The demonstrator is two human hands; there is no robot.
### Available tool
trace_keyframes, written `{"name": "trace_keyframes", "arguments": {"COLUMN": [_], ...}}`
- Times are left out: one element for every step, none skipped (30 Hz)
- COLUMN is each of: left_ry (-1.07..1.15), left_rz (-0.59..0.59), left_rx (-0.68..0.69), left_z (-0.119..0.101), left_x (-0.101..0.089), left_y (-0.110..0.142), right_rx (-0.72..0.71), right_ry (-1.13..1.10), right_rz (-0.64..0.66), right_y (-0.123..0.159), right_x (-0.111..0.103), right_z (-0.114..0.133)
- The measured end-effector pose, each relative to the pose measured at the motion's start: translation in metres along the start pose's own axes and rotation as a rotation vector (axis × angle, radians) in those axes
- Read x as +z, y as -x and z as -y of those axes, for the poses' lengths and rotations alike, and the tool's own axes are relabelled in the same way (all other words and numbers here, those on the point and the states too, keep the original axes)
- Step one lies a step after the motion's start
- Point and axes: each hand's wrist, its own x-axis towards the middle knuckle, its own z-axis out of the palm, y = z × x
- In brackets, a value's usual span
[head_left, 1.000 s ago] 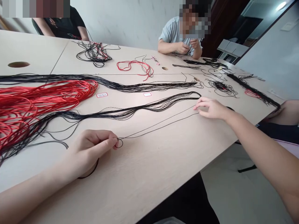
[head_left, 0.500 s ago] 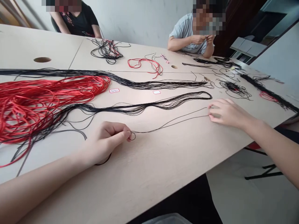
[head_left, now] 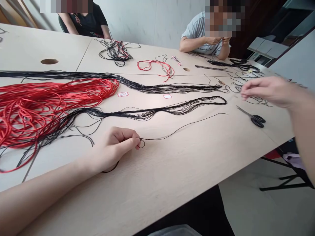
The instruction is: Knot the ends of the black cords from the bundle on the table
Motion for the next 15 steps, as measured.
{"name": "trace_keyframes", "arguments": {"left_ry": [0.005, 0.009, 0.011, 0.012, 0.01, 0.008, 0.008, 0.01, 0.014, 0.02, 0.028, 0.037, 0.047, 0.055, 0.062], "left_rz": [-0.014, -0.028, -0.043, -0.051, -0.051, -0.05, -0.052, -0.056, -0.062, -0.068, -0.073, -0.075, -0.073, -0.073, -0.075], "left_rx": [-0.003, -0.007, -0.01, -0.012, -0.014, -0.014, -0.015, -0.017, -0.018, -0.017, -0.016, -0.014, -0.013, -0.011, -0.009], "left_z": [-0.001, -0.001, -0.002, -0.002, -0.002, -0.001, -0.001, -0.001, 0.0, 0.0, 0.0, 0.0, -0.001, -0.001, -0.002], "left_x": [0.001, 0.001, 0.002, 0.002, 0.003, 0.003, 0.003, 0.004, 0.004, 0.005, 0.005, 0.006, 0.006, 0.007, 0.008], "left_y": [0.0, 0.0, 0.0, 0.0, 0.0, 0.0, 0.0, 0.0, 0.0, 0.0, 0.0, 0.0, 0.0, 0.0, 0.0], "right_rx": [0.022, 0.011, -0.046, -0.095, -0.138, -0.17, -0.186, -0.194, -0.198, -0.201, -0.205, -0.208, -0.206, -0.202, -0.196], "right_ry": [-0.112, -0.146, -0.131, -0.121, -0.101, -0.072, -0.051, -0.032, -0.016, -0.01, -0.013, -0.022, -0.039, -0.064, -0.095], "right_rz": [0.009, 0.045, 0.132, 0.215, 0.29, 0.348, 0.383, 0.398, 0.398, 0.388, 0.379, 0.372, 0.37, 0.38, 0.401], "right_y": [-0.001, -0.001, 0.0, 0.001, 0.003, 0.006, 0.008, 0.011, 0.013, 0.015, 0.017, 0.02, 0.023, 0.027, 0.032], "right_x": [0.013, 0.026, 0.038, 0.048, 0.056, 0.062, 0.066, 0.068, 0.07, 0.071, 0.072, 0.073, 0.074, 0.074, 0.074], "right_z": [0.009, 0.016, 0.021, 0.024, 0.026, 0.026, 0.025, 0.025, 0.024, 0.023, 0.022, 0.022, 0.022, 0.024, 0.026]}}
